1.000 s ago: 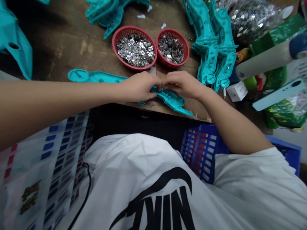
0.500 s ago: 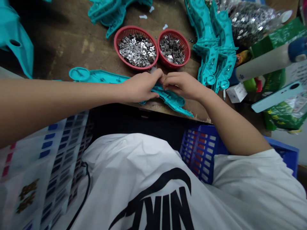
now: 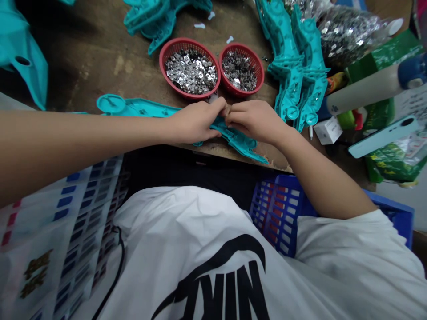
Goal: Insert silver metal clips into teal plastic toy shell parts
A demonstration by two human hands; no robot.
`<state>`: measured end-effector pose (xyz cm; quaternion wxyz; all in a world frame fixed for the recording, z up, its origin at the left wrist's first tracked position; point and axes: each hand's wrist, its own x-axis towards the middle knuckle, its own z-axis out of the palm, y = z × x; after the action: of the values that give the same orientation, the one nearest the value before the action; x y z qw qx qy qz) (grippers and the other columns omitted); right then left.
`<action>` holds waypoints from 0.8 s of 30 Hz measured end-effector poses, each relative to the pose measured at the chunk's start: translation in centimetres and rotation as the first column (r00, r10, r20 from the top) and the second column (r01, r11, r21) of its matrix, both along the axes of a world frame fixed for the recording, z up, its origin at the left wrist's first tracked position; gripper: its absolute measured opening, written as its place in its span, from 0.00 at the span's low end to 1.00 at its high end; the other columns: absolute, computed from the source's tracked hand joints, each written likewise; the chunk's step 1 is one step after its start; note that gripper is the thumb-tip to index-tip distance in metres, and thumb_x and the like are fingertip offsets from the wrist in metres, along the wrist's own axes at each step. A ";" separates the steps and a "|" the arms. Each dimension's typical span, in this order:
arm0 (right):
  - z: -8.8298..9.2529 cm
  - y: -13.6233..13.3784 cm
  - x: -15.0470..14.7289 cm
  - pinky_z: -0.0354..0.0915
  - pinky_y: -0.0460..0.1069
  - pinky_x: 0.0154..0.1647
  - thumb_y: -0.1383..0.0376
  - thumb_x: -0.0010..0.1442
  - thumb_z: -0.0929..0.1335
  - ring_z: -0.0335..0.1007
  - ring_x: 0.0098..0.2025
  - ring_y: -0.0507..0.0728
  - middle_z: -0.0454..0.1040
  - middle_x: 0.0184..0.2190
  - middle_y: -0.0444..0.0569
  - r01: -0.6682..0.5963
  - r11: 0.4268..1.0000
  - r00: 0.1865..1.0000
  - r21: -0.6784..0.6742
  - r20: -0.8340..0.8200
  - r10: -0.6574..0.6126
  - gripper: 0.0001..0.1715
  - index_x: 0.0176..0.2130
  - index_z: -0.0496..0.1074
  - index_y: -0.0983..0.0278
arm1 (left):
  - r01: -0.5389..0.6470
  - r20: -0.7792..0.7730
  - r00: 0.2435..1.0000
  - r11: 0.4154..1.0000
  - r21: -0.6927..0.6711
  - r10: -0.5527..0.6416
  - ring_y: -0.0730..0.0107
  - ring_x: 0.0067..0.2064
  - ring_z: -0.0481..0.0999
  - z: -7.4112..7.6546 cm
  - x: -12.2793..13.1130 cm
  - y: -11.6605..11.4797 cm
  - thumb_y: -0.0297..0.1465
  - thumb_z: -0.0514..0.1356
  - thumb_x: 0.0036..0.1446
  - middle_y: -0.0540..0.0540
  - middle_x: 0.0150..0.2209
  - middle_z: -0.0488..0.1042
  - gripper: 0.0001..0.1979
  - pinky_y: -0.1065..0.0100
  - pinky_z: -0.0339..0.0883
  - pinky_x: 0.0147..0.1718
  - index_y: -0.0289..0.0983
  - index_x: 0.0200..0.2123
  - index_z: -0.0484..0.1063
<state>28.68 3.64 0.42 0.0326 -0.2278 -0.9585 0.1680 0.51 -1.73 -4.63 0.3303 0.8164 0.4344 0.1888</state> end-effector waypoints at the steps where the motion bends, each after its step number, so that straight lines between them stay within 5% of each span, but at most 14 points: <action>1: 0.1 -0.2 -0.1 0.70 0.59 0.51 0.59 0.86 0.70 0.84 0.53 0.67 0.90 0.48 0.52 0.001 1.000 1.000 0.015 0.007 -0.002 0.15 0.53 0.90 0.55 | 0.003 -0.007 1.000 1.000 -0.001 -0.003 0.33 0.65 0.92 0.1 0.0 0.0 0.38 0.78 0.68 0.38 0.58 0.90 0.29 0.48 0.83 0.66 0.44 0.68 0.77; 7: 0.0 -0.7 -0.3 0.71 0.60 0.51 0.60 0.85 0.73 0.85 0.54 0.68 0.92 0.52 0.54 0.054 0.998 0.998 0.022 0.031 -0.055 0.12 0.55 0.91 0.56 | 0.014 -0.106 0.994 1.000 0.017 -0.012 0.37 0.60 0.92 1.2 0.3 -0.1 0.34 0.76 0.68 0.37 0.59 0.89 0.29 0.49 0.84 0.61 0.41 0.68 0.76; 12: -0.2 2.8 3.3 0.73 0.62 0.46 0.50 0.84 0.77 0.84 0.49 0.69 0.93 0.51 0.54 0.179 0.982 0.983 0.059 -0.052 -0.176 0.15 0.59 0.93 0.52 | 0.023 -0.152 0.988 0.999 0.036 -0.018 0.36 0.59 0.93 1.6 0.2 -0.2 0.38 0.75 0.71 0.35 0.59 0.90 0.28 0.48 0.85 0.60 0.43 0.70 0.76; 15: -1.3 5.2 6.6 0.72 0.64 0.41 0.42 0.80 0.80 0.77 0.39 0.69 0.87 0.37 0.55 0.342 0.931 0.940 0.126 -0.054 -0.338 0.18 0.45 0.92 0.50 | -0.008 -0.168 0.986 0.999 0.040 0.014 0.36 0.58 0.93 1.3 0.2 -0.3 0.38 0.73 0.74 0.36 0.57 0.91 0.24 0.47 0.86 0.61 0.43 0.69 0.78; 18: -2.9 6.3 8.7 0.77 0.67 0.50 0.40 0.71 0.86 0.79 0.42 0.72 0.77 0.27 0.54 0.485 0.873 0.874 0.057 0.007 -0.486 0.27 0.34 0.85 0.54 | -0.045 -0.138 0.989 0.996 0.073 0.055 0.37 0.58 0.93 1.1 0.2 -0.3 0.36 0.73 0.73 0.38 0.54 0.91 0.22 0.49 0.86 0.59 0.45 0.67 0.80; 24: -5.0 6.9 8.7 0.81 0.73 0.60 0.46 0.71 0.85 0.85 0.50 0.78 0.84 0.36 0.62 0.639 0.760 0.760 0.116 0.060 -0.648 0.23 0.35 0.81 0.55 | 0.018 -0.274 0.962 0.995 0.093 0.008 0.37 0.61 0.91 2.7 0.4 -0.6 0.36 0.72 0.74 0.37 0.57 0.92 0.24 0.49 0.83 0.56 0.44 0.69 0.81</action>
<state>37.38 10.54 -4.56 0.0519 -0.5492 -0.8289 0.0926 0.93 -2.34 -1.94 0.2283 0.8506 0.4644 0.0934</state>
